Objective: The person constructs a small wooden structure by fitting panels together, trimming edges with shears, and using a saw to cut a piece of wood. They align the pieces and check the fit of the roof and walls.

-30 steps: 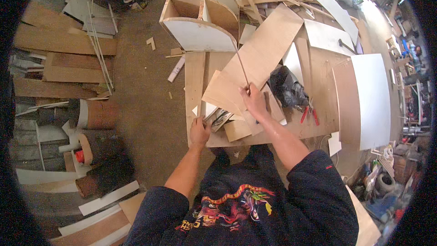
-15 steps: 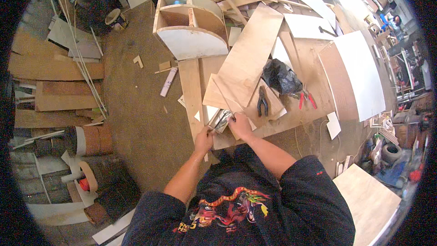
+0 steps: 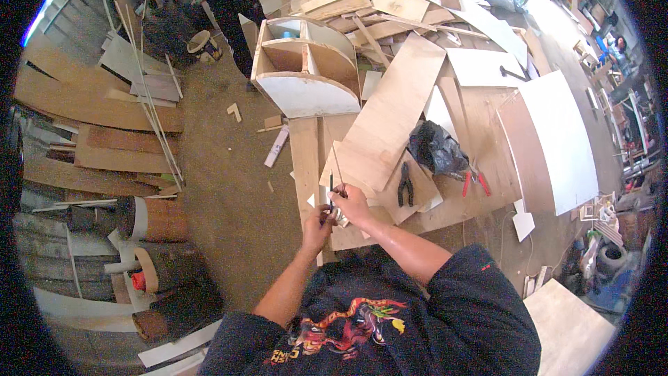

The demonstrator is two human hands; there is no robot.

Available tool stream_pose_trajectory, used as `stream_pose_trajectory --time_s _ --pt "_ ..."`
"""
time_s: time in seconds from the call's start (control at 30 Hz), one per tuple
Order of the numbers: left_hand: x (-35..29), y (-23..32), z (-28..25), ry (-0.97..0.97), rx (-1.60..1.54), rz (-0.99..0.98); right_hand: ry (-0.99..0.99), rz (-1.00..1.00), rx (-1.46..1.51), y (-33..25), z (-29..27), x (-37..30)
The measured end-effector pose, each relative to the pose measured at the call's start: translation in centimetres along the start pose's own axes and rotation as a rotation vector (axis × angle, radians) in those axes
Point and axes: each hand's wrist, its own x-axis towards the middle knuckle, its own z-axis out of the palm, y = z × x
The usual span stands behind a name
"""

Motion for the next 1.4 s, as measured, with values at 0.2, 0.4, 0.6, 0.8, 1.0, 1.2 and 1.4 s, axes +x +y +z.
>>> stream_pose_trajectory --time_s 0.2,0.4,0.6,0.8,1.0,1.2,1.4 --pt "2.3 3.5 -0.7 -0.012 -0.041 0.019 0.016 -0.124 0.006 -1.7 0.9 1.6" --pt "4.2 2.4 -2.6 -0.12 -0.078 -0.051 0.118 0.054 -0.027 -3.0 2.1 1.7" --pt "5.8 -0.8 -3.1 -0.135 0.0 0.086 0.25 0.042 -0.042 -2.5 3.5 1.8" --pt "6.1 0.9 -2.8 -0.155 -0.039 0.065 0.458 -0.051 -0.453 -5.6 1.7 1.7" --pt "7.1 1.1 -0.7 -0.151 -0.195 0.033 0.434 -0.181 -0.502 -7.9 -1.2 2.8" --pt "7.4 3.6 1.2 0.03 -0.253 0.052 0.299 -0.402 -0.566 -10.0 -3.3 4.7" --pt "7.4 3.9 2.5 0.12 -0.202 0.016 0.234 -0.407 -0.563 -11.2 -3.4 7.4"
